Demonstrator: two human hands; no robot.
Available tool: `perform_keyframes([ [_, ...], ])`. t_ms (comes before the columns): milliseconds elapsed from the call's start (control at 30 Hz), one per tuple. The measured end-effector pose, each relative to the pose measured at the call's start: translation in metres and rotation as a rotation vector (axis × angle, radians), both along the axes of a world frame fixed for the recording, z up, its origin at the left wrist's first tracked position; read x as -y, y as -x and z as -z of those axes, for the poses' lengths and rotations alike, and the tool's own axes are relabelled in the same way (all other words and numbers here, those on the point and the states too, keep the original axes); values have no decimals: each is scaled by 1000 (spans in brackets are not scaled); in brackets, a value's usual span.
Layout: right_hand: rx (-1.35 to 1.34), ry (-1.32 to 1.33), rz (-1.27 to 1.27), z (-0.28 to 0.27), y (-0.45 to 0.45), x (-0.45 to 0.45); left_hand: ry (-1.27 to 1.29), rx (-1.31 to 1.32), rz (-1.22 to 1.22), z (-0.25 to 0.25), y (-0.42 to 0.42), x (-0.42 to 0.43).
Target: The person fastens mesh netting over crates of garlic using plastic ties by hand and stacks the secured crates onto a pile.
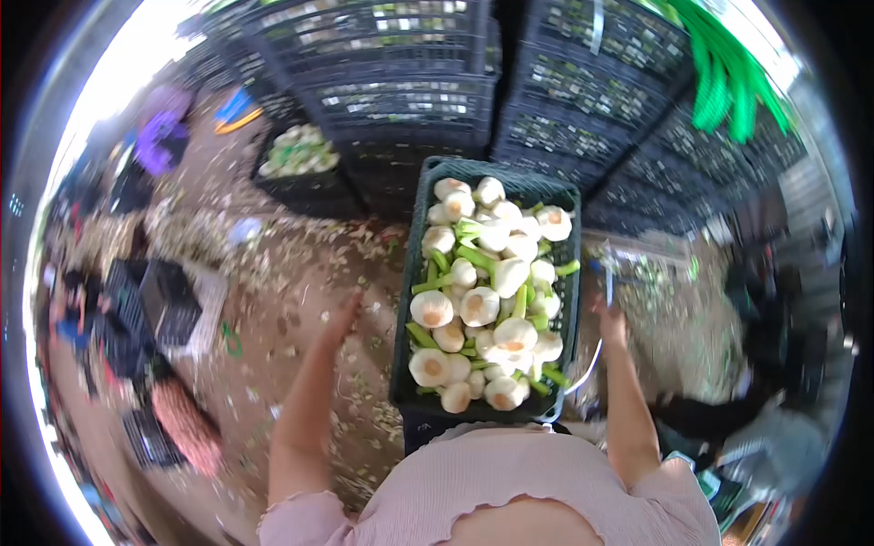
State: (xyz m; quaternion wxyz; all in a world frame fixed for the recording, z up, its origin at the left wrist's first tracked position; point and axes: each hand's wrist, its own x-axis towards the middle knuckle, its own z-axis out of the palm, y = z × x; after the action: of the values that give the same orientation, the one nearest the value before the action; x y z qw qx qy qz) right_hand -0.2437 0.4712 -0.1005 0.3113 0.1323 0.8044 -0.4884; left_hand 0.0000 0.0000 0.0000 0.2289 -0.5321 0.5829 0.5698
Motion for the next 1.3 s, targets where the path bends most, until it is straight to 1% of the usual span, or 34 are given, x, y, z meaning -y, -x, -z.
perform_keyframes([
  [33,191,-80,76,5,-38,-30,-43,81,-111,24,6,-19],
  [67,409,-413,32,-33,-71,-32,-143,127,-162,49,15,-37],
  [100,321,67,466,11,7,60,-165,-108,-199,108,142,26],
  [167,214,-56,92,76,-97,-15,-586,-398,-137,109,158,-39],
  [200,537,623,454,88,-132,-23,-654,-633,-45,156,143,-42],
  [267,277,-54,98,75,-167,45,-661,-1026,196,195,126,-17],
  [300,323,367,609,82,-172,67,-667,-936,170,188,139,-7],
  [333,341,506,836,80,-178,87,-673,-846,140,182,152,4],
  [367,333,542,917,80,-181,103,-694,-511,-49,181,167,6],
  [433,294,583,995,79,-182,125,-724,-234,-196,189,190,13],
  [500,238,614,1048,84,-176,140,-807,-367,-107,209,228,30],
  [567,190,628,1109,87,-175,159,-799,-378,-37,214,254,41],
  [667,99,638,1216,88,-172,194,-729,-329,83,215,285,50],
  [800,-45,627,1404,91,-180,266,-576,-263,290,218,303,70],
  [867,-136,607,1514,92,-185,306,-556,-250,385,210,313,86],
  [900,-185,584,1562,92,-189,323,-603,-218,388,205,314,95],
  [967,-274,527,1648,87,-200,354,-897,-66,331,187,320,120],
  [1000,-317,466,1676,79,-205,363,-1030,2,293,172,328,130],
  [1033,-338,400,1700,70,-208,372,-1065,-8,341,154,332,134],
  [1100,-306,117,1705,29,-203,378,-1145,-32,436,119,335,125],
  [1167,-380,16,1704,67,-232,377,-779,17,393,96,336,100],
  [1200,-281,211,1805,29,-234,380,-594,31,362,90,337,89],
  [1233,-175,417,1888,-36,-232,383,-725,18,338,89,342,82],
  [1300,-460,460,1944,-115,-223,382,-978,-10,250,101,347,79],
])
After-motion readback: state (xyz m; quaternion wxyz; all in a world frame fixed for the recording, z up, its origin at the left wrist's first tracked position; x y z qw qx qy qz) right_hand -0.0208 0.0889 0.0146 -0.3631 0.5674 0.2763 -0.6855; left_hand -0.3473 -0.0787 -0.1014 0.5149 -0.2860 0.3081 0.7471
